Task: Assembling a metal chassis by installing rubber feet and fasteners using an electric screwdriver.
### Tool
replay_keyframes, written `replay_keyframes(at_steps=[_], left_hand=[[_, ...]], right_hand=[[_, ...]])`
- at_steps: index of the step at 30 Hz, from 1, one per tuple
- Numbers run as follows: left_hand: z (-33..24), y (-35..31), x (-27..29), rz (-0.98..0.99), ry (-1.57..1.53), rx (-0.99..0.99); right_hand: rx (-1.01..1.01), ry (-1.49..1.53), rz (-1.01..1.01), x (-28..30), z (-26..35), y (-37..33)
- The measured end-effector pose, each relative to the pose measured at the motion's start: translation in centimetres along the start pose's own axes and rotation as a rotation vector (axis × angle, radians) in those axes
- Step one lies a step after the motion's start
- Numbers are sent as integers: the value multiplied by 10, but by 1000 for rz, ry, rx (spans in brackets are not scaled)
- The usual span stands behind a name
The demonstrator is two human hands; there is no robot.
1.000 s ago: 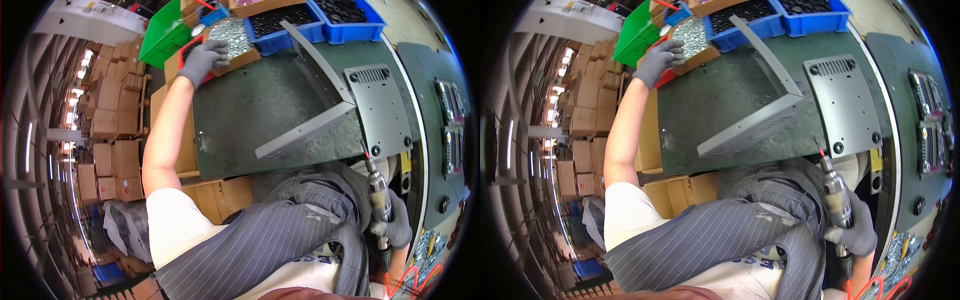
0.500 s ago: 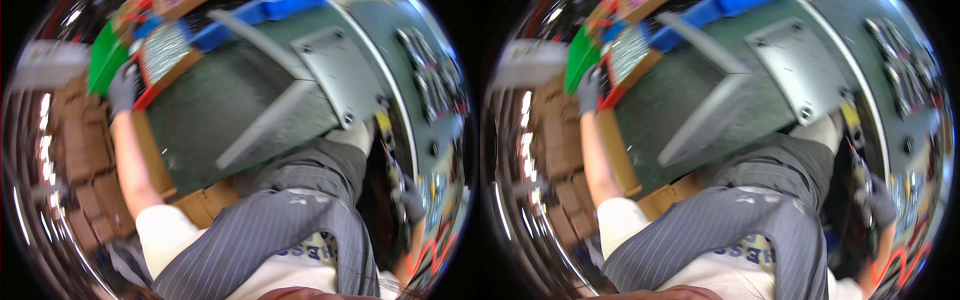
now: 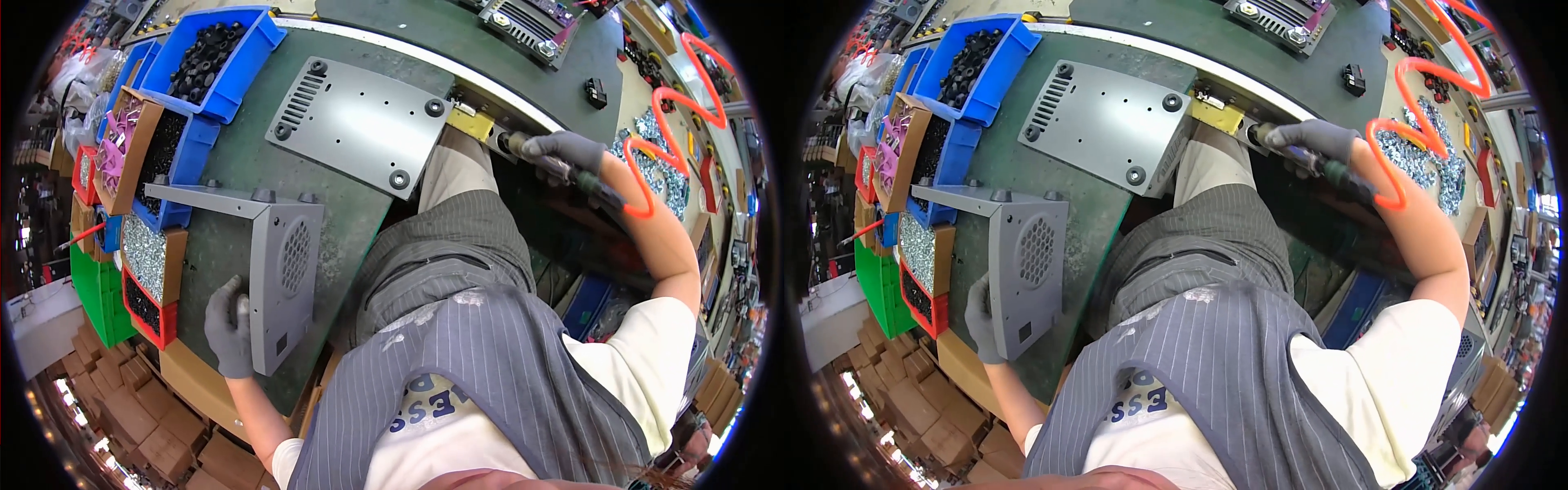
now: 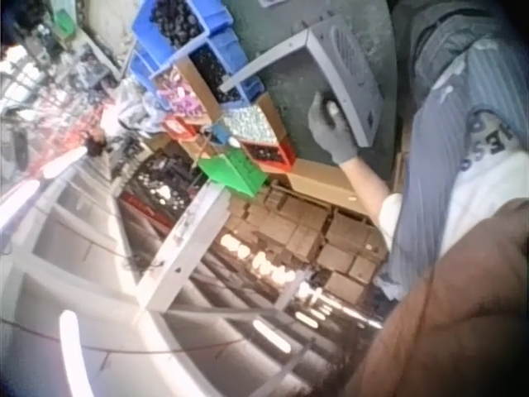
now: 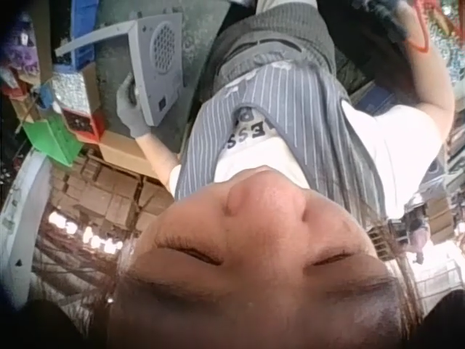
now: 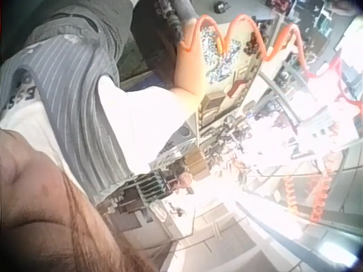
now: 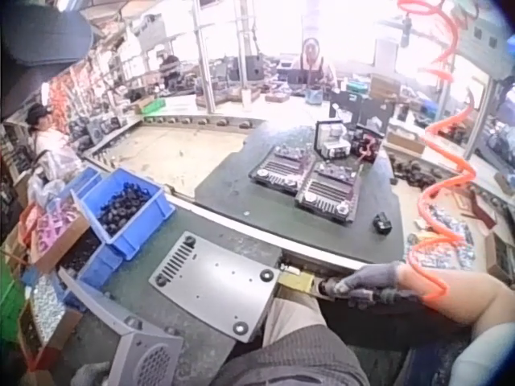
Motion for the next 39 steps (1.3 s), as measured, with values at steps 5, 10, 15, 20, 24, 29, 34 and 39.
replay_keyframes(at_steps=[5,10,15,20,24,29,34,39], left_hand=[[37,-30,-14,48,-255,255],[32,-57,-34,88,-61,236],[-8,-70,-50,251,54,91],[-5,-78,-50,-126,-47,115],[-27,-71,19,-497,-408,235],[-75,-59,55,-457,194,-226],[-68,-43,26,-467,-238,26],[-6,-44,-47,41,-514,-25]], right_hand=[[205,553,6,-7,-17,0],[34,815,77,-48,-80,31],[30,931,210,-136,-63,90],[-2,954,318,-172,-74,129],[-41,931,500,-193,-42,50],[721,928,1137,-178,55,-67],[996,135,-50,-112,86,-47],[1042,80,-75,-99,81,-36]])
Point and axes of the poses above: each hand's wrist, its own y-axis towards the middle knuckle, its own x-axis out of the back of the hand, z = x × y, the point moved 2 cm from there along y, towards the middle knuckle, and after that the axes turned 11 degrees about x, right-handed, at the moved point
